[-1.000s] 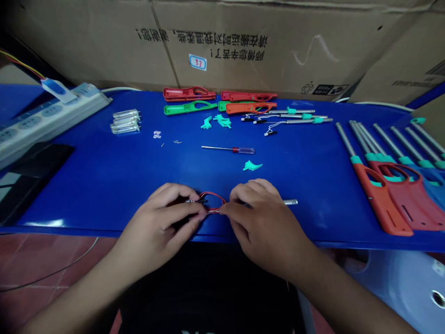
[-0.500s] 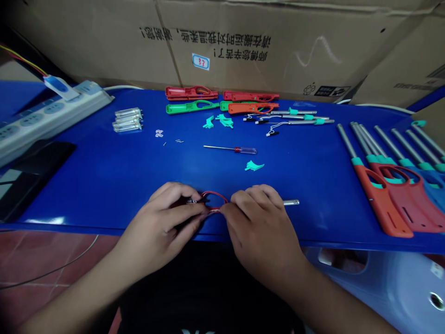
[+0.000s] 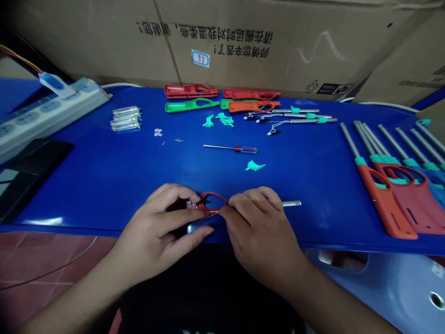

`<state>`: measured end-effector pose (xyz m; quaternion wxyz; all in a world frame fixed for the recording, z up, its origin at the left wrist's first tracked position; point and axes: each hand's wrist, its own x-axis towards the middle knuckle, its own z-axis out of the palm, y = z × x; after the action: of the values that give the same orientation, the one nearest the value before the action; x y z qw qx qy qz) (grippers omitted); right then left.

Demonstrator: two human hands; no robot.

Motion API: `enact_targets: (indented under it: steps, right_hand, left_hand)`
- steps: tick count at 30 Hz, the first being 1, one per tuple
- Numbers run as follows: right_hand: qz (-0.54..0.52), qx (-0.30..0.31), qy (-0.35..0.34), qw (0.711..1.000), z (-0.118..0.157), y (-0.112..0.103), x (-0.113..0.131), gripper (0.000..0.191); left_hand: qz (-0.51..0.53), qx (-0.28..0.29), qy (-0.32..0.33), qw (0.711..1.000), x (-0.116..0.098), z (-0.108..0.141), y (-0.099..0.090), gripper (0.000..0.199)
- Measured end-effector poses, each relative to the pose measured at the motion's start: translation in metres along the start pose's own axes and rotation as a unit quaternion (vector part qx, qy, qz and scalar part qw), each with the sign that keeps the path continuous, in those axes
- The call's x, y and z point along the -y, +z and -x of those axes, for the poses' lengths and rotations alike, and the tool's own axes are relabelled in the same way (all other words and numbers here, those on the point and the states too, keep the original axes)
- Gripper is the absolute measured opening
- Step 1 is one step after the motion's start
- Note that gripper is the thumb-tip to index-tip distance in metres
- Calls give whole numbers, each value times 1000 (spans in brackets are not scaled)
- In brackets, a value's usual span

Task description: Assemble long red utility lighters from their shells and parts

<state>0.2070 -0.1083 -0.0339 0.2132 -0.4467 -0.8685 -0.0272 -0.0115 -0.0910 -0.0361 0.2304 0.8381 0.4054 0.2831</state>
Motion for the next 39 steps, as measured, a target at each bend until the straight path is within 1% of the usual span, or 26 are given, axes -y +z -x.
enact_targets:
  steps: [2, 4, 7, 9, 10, 11, 12, 14, 15, 17, 18, 20, 22, 24, 26, 28, 30, 34, 36, 39]
  right_hand:
    - [-2, 9, 2, 1000, 0, 0, 1, 19]
    - [-2, 22, 11, 1000, -1, -1, 2, 20]
    - [-42, 43, 20, 998, -2, -7, -6, 18]
    - [-83, 45, 36, 995, -6, -13, -22, 15]
    - [-71, 25, 58, 995, -8, -16, -32, 15]
    - [-37, 3, 86, 996, -10, -17, -44, 17]
    - [6, 5, 114, 993, -13, -18, -55, 22]
    - [64, 51, 127, 989, -18, -18, -75, 37]
    - [64, 71, 125, 988, -20, -17, -82, 37]
    - [53, 91, 114, 988, -24, -15, -88, 28]
    - [46, 88, 105, 989, -26, -15, -87, 23]
    - [19, 64, 78, 995, -28, -18, -77, 18]
    - [-37, 36, 39, 998, -28, -23, -61, 16]
    - [-64, 34, 9, 997, -28, -28, -44, 16]
    - [-53, 98, -37, 993, -29, -31, -31, 20]
    - [-27, 158, -62, 985, -30, -31, -23, 20]
    - [-11, 190, -69, 979, -31, -30, -20, 18]
    - [-13, 193, -84, 978, -34, -27, -19, 19]
    - [-18, 195, -91, 976, -35, -27, -19, 20]
    - [-27, 199, -87, 976, -35, -26, -20, 20]
  left_hand:
    - [-1, -8, -2, 1000, 0, 0, 1, 13]
    - [-7, -16, -5, 1000, 0, -1, 2, 12]
    - [-2, -20, -11, 1000, 2, -2, 4, 11]
    - [1, -18, -12, 1000, 3, -3, 4, 11]
    - [1, -17, -10, 1000, 3, -3, 5, 11]
    - [0, -18, -7, 1000, 3, -3, 5, 11]
    - [-2, -21, -3, 1000, 3, -3, 5, 10]
    - [-4, -28, -4, 1000, 2, -3, 5, 6]
    - [-8, -31, -12, 999, 2, -3, 5, 6]
    - [-17, -35, -35, 999, 1, -2, 5, 14]
    - [-22, -37, -46, 998, 1, -2, 5, 20]
    - [-26, -42, -54, 997, 1, -2, 5, 29]
    - [-24, -44, -51, 997, 0, -2, 5, 35]
    - [-25, -42, -46, 998, 0, -3, 5, 38]
    - [-28, -38, -40, 998, 0, -3, 5, 39]
    - [-31, -34, -40, 998, 0, -3, 5, 39]
    - [-23, -28, -44, 998, 0, -3, 5, 31]
    - [1, -27, -23, 999, 3, -3, 5, 1]
    - [3, -38, -9, 999, 4, -2, 6, 3]
    - [5, -44, -9, 999, 4, -1, 7, 6]
